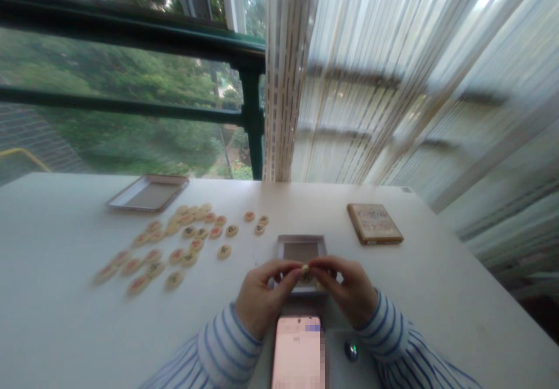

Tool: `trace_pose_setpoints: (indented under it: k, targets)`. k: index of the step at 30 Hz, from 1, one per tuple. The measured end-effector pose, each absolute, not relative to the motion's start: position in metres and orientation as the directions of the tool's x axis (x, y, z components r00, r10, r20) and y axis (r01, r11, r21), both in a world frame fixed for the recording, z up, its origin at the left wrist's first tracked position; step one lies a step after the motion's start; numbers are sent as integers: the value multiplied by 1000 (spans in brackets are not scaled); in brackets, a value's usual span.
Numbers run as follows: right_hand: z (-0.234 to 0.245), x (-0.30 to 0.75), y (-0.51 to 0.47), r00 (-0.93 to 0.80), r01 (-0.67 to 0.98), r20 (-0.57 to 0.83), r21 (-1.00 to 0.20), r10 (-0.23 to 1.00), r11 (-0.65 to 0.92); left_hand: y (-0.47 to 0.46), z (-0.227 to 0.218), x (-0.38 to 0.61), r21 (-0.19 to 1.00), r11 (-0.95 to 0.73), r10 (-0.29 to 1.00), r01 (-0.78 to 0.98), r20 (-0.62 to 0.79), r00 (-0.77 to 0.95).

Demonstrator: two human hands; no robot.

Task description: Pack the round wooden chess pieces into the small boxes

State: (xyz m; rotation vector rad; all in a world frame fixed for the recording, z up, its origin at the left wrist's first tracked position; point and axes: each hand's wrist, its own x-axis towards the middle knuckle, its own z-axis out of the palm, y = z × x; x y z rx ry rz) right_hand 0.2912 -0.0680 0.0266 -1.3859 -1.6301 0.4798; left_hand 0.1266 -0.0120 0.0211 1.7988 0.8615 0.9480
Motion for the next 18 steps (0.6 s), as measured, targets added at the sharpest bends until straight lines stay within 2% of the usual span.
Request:
trace_pose_setpoints:
  k: [7, 11, 15, 18]
  targets:
    - [28, 291, -70, 68, 575, 407, -762, 911, 297, -14, 24, 128, 954, -256, 878, 159, 161, 451]
    - [31, 290, -71, 10, 573, 439, -739, 898, 355, -13, 20, 128, 964, -227, 889, 141, 146, 433]
    - [33, 289, -70, -81, 574, 510, -678, 856, 458, -10, 14, 127, 969, -207, 899, 131, 136, 417]
    - [31, 290, -69, -103, 628, 539, -616, 836, 475, -11, 15, 127, 968, -204, 909, 144, 133, 395]
